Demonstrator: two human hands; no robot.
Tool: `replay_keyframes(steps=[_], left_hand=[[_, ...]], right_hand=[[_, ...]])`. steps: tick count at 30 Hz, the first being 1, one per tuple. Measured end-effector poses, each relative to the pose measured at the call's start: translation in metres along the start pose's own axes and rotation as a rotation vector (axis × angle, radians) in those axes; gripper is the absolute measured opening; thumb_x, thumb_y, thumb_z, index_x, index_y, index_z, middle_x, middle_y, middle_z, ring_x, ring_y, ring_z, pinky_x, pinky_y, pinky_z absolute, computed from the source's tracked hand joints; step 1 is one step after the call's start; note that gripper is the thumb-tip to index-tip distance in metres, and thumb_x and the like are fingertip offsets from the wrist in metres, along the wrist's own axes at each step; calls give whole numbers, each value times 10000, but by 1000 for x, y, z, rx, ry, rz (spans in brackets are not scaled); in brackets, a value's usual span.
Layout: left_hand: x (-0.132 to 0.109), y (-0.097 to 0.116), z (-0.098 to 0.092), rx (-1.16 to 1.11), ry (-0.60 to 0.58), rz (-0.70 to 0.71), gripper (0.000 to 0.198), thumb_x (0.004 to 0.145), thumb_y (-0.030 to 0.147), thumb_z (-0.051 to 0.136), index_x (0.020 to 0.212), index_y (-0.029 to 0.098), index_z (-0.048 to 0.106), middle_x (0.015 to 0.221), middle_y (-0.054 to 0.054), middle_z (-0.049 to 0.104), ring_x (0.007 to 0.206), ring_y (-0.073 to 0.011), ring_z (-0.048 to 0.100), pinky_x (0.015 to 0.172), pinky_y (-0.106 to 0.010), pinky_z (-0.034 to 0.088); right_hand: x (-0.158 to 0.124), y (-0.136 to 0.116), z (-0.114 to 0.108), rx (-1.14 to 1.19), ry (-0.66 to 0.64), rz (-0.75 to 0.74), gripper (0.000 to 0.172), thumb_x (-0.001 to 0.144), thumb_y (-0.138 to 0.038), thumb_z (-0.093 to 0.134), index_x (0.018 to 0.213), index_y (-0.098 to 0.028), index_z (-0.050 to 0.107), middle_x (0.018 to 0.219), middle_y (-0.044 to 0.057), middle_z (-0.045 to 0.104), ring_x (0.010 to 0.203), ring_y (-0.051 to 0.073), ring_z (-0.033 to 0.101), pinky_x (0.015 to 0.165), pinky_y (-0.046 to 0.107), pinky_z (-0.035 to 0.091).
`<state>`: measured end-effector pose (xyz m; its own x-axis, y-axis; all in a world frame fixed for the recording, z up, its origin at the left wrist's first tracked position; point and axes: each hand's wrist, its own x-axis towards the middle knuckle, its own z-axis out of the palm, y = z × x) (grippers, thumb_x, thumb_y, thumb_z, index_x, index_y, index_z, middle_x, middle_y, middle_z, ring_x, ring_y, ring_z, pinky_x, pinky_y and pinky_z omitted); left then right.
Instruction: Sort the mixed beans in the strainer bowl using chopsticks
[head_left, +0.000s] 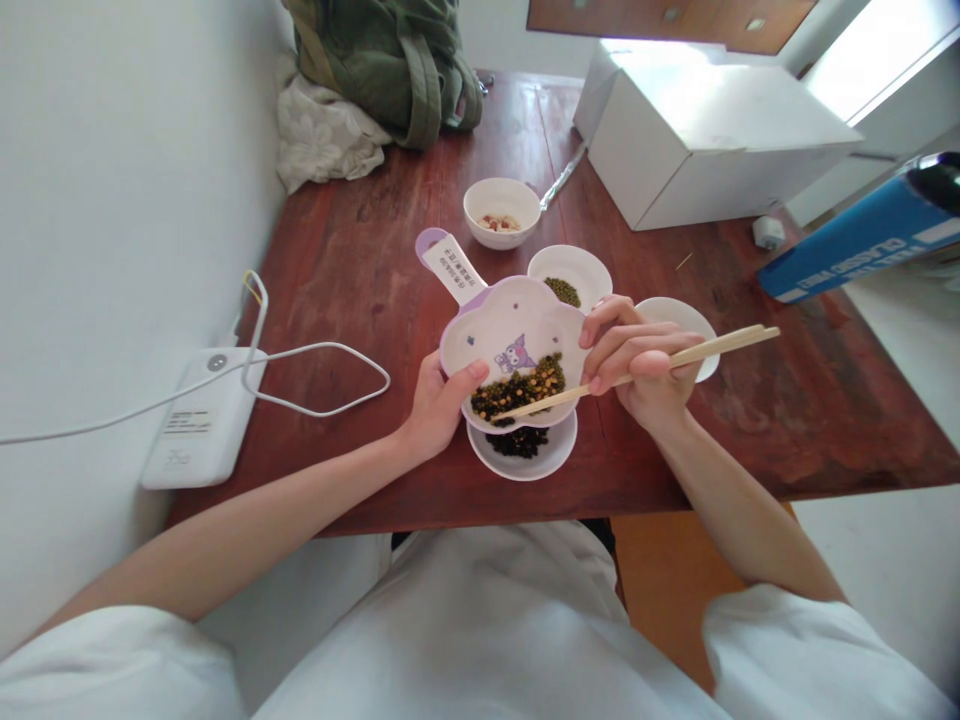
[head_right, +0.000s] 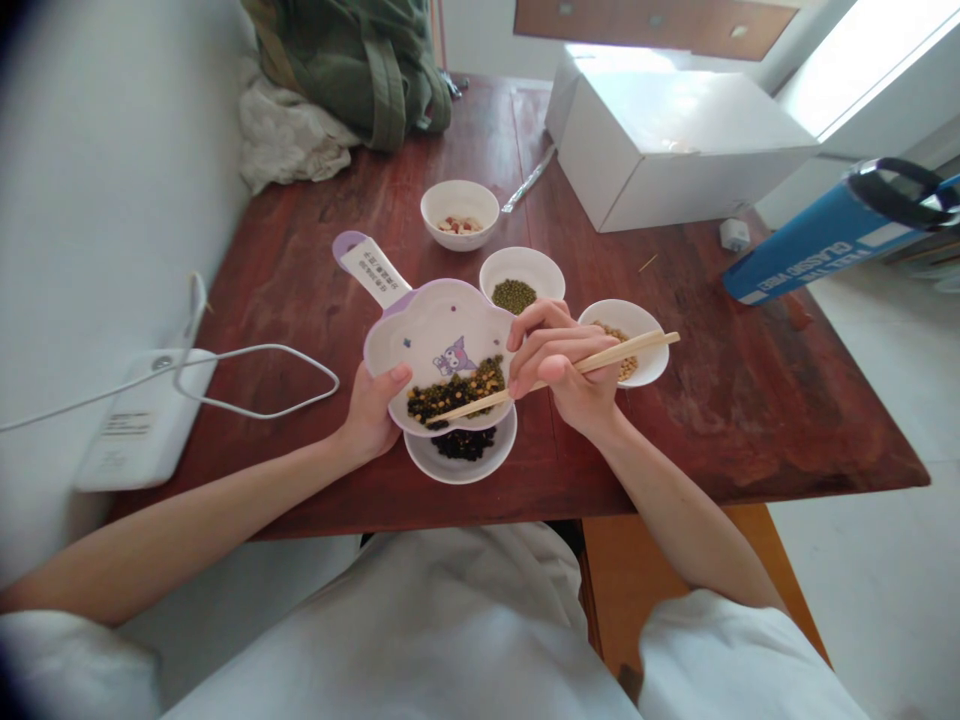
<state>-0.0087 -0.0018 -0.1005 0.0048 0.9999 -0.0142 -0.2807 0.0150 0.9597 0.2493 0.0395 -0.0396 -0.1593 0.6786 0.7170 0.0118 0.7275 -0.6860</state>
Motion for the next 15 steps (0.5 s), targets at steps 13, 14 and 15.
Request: replay_keyframes(steps=[13, 14, 15], left_hand=[[0, 3, 1, -22, -16, 0, 659, 842, 781, 973, 1163, 209, 905, 1097, -116, 926, 1076, -368, 858, 1008, -483, 703], [0, 3, 1, -22, -14, -1, 656, 842, 776, 975, 1164, 208, 906, 1103, -116, 927, 1076, -364, 856, 1011, -481, 700], [0, 3, 1, -23, -11, -2, 656, 842, 772, 976, 1169, 208, 907, 1111, -115, 928, 1075, -360, 854, 1014, -478, 697]], right_hand=[[2, 5, 4, 41, 33, 21, 781, 1153, -754, 654, 506, -321, 716, 438, -12, 625, 654, 258, 742, 948, 543, 653], [2, 5, 5, 57, 57, 21, 788, 1161, -745, 646, 500, -320, 706, 427, -12, 609, 648, 255, 734, 939, 534, 652], [3, 5, 7, 72, 87, 22, 796, 1170, -734, 636, 494, -319, 693, 415, -9, 588, 647, 255, 728, 925, 524, 653]])
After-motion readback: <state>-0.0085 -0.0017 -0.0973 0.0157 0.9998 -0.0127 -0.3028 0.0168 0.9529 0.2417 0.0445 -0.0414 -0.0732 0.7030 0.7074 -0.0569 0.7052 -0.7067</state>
